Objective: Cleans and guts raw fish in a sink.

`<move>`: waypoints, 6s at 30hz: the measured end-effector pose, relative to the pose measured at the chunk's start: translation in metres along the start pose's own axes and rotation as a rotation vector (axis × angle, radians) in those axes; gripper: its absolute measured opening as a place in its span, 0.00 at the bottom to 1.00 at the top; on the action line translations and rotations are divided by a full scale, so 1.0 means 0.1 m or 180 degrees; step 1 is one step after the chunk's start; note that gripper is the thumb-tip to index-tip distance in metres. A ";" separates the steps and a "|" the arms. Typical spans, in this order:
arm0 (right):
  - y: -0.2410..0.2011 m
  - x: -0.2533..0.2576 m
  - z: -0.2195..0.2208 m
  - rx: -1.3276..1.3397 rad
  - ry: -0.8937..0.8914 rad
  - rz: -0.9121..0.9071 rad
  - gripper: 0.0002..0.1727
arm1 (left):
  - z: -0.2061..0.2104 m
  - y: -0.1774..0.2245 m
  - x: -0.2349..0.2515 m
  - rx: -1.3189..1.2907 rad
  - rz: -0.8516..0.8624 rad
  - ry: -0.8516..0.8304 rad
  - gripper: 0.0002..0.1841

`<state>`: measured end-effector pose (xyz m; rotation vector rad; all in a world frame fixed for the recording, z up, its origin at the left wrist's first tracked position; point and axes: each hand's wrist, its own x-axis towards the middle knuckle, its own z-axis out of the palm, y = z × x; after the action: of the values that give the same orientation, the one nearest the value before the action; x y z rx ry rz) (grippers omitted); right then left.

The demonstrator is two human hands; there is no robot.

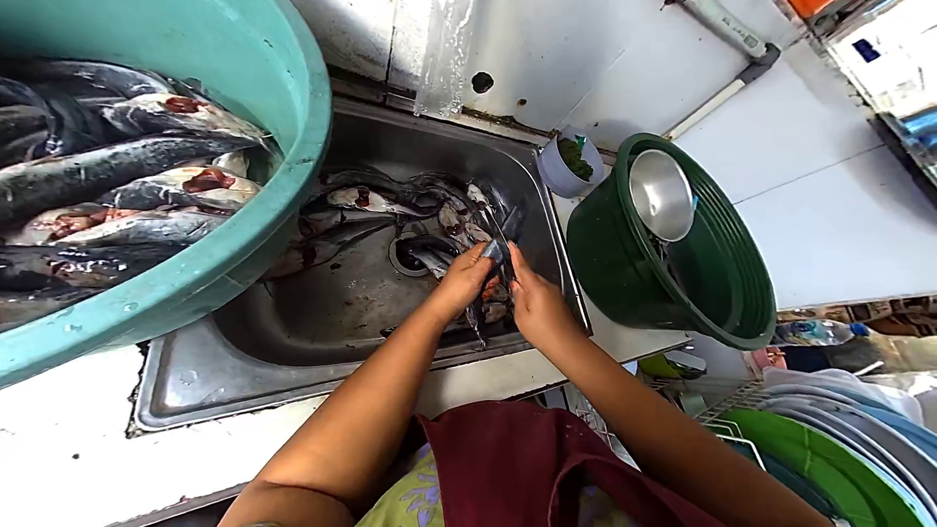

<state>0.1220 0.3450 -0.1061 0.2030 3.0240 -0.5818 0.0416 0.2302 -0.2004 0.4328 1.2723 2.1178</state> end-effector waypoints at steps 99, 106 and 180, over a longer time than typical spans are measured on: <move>1.39 -0.48 -0.07 0.2612 -0.0694 0.1204 0.32 | 0.03 0.01 -0.19 -0.0329 -0.0858 0.2079 0.08; 0.44 -0.35 -0.28 0.0298 -0.0494 -0.0516 0.33 | 0.11 -0.16 -0.13 -0.0355 -0.0219 0.1394 0.14; 1.05 -0.66 0.04 0.1593 -0.0866 0.1169 0.32 | -1.18 0.09 0.34 0.5597 -0.1831 -0.0754 0.21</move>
<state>0.2019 0.4327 -0.1434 0.6239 2.4428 -1.1958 -0.0532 0.1704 -0.2506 0.7820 2.3875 0.0507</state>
